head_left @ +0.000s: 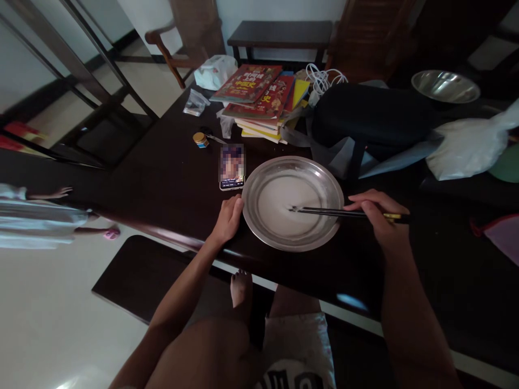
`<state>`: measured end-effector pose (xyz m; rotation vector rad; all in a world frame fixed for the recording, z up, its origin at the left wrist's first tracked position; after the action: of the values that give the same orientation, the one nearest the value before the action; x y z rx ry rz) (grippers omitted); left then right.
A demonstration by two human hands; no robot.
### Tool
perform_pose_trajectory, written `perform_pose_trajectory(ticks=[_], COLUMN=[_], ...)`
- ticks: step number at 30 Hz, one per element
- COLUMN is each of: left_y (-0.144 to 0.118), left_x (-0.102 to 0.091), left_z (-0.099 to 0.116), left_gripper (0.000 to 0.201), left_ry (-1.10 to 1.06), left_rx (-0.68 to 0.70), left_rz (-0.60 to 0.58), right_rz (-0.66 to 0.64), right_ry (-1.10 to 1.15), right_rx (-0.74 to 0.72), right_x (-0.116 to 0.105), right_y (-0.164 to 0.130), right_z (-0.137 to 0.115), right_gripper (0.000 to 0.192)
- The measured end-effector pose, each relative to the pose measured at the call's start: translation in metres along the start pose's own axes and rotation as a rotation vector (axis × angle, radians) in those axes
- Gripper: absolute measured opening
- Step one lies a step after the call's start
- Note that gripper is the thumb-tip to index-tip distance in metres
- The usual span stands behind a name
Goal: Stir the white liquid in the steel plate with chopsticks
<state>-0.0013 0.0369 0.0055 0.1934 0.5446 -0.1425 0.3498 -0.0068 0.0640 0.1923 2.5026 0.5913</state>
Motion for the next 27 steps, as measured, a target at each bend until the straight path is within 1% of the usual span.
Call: perform_pose_trajectory(ticks=[1, 4, 5, 7, 9, 10, 13, 15, 16, 18, 20, 25, 27], left_y=[0.0001, 0.0004, 0.0004, 0.0002, -0.0001, -0.0002, -0.0004, -0.0004, -0.0004, -0.0006, -0.0008, -0.0008, -0.0007], left_x=[-0.0001, 0.0000, 0.0000, 0.0002, 0.0000, 0.0000, -0.0003, -0.0006, -0.0006, -0.0006, -0.0005, -0.0008, -0.0009], left_z=[0.0003, 0.0007, 0.0005, -0.0007, -0.0020, -0.0023, -0.0017, -0.0010, -0.0009, -0.0009, -0.0008, -0.0007, -0.0006], left_gripper=[0.058, 0.058, 0.059, 0.060, 0.060, 0.060, 0.060, 0.060, 0.060, 0.059, 0.059, 0.056, 0.056], left_ry=[-0.003, -0.005, -0.004, -0.002, 0.000, 0.002, 0.009, 0.022, 0.029, 0.038, 0.036, 0.022, 0.018], left_rx=[0.001, 0.006, 0.007, 0.007, 0.003, 0.002, 0.005, 0.003, -0.001, -0.008, -0.007, -0.005, 0.001], left_rz=[-0.001, 0.000, 0.003, 0.003, 0.003, 0.000, -0.004, 0.001, 0.002, 0.005, 0.006, 0.009, 0.011], right_rz=[-0.020, -0.134, -0.144, -0.100, -0.031, -0.018, -0.089, -0.130, -0.122, -0.064, -0.030, -0.149, -0.115], right_ry=[0.015, 0.016, 0.002, -0.023, -0.020, -0.006, 0.012, -0.015, -0.033, -0.050, -0.033, -0.019, -0.028], right_rx=[-0.006, -0.070, -0.080, -0.067, -0.018, -0.004, -0.039, -0.074, -0.074, -0.041, -0.010, -0.085, -0.076], right_x=[0.0011, 0.0076, 0.0080, 0.0049, 0.0002, -0.0006, 0.0039, 0.0065, 0.0059, 0.0020, -0.0004, 0.0079, 0.0064], right_y=[-0.0001, -0.0002, -0.0002, 0.0002, 0.0003, 0.0003, 0.0003, 0.0005, 0.0007, 0.0009, 0.0006, -0.0007, -0.0008], right_z=[-0.0002, -0.0036, -0.0040, -0.0029, 0.0000, 0.0008, -0.0014, -0.0040, -0.0044, -0.0033, -0.0018, -0.0048, -0.0046], right_gripper=[0.019, 0.018, 0.018, 0.018, 0.019, 0.019, 0.018, 0.018, 0.018, 0.019, 0.020, 0.018, 0.018])
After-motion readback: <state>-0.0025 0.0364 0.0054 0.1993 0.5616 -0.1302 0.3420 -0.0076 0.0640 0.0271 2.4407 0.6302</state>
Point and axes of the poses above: each hand's wrist, its own y-axis towards the middle knuckle, its own x-axis out of the palm, z = x × y, the point moved 5 cm from there along y, towards the middle knuckle, and after that the axes turned 10 degrees about -y, right-handed, at the moved point
